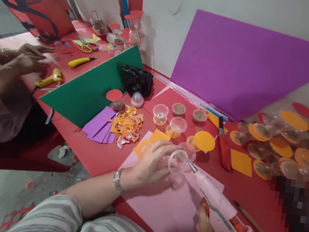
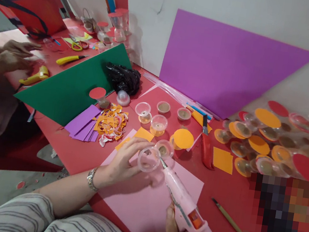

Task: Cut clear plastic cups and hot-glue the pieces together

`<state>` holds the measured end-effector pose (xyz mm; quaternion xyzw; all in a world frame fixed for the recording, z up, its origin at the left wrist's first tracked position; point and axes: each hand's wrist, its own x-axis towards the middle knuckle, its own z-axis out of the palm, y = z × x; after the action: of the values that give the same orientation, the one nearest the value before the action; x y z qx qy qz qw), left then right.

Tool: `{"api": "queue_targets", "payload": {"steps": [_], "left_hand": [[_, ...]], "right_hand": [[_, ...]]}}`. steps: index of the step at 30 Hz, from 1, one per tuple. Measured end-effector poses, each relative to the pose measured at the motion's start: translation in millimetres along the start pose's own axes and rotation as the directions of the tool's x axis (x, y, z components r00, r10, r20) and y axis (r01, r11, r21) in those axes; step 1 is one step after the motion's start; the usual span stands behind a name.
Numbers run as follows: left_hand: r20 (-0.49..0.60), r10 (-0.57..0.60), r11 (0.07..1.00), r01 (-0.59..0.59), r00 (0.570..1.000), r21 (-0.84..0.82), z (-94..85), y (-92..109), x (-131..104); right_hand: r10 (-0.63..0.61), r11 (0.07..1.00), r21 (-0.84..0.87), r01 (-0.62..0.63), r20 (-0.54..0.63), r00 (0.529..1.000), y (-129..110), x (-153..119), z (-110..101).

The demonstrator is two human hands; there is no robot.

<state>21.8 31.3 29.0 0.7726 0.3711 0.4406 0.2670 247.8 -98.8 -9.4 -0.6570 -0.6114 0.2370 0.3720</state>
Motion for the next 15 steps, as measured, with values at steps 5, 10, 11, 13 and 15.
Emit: {"api": "queue_targets", "payload": {"steps": [5, 10, 11, 13, 15], "left_hand": [[-0.021, -0.026, 1.000, 0.025, 0.999, -0.010, 0.6, -1.5, 0.8], [-0.044, -0.037, 0.999, 0.037, 0.998, -0.008, 0.7, -4.1, 0.0], [-0.054, -0.041, 0.999, 0.040, 0.998, -0.009, 0.7, -4.5, -0.1], [-0.070, -0.049, 0.999, 0.048, 0.996, -0.014, 0.8, -5.1, -0.2], [-0.077, -0.051, 0.998, 0.049, 0.996, -0.028, 1.0, -4.9, -0.1]], "right_hand": [[0.033, 0.999, 0.006, -0.033, -0.065, 0.997, 4.9, 1.6, -0.5], [0.003, 0.999, 0.042, -0.002, -0.020, 1.000, 17.5, 2.3, -4.0], [-0.004, 0.999, 0.044, 0.005, -0.020, 1.000, 19.6, 1.9, -4.5], [-0.016, 0.999, 0.049, 0.017, -0.018, 1.000, 21.4, 0.6, -4.8], [-0.004, 0.999, 0.045, 0.005, -0.019, 1.000, 18.5, -1.2, -3.6]]}}
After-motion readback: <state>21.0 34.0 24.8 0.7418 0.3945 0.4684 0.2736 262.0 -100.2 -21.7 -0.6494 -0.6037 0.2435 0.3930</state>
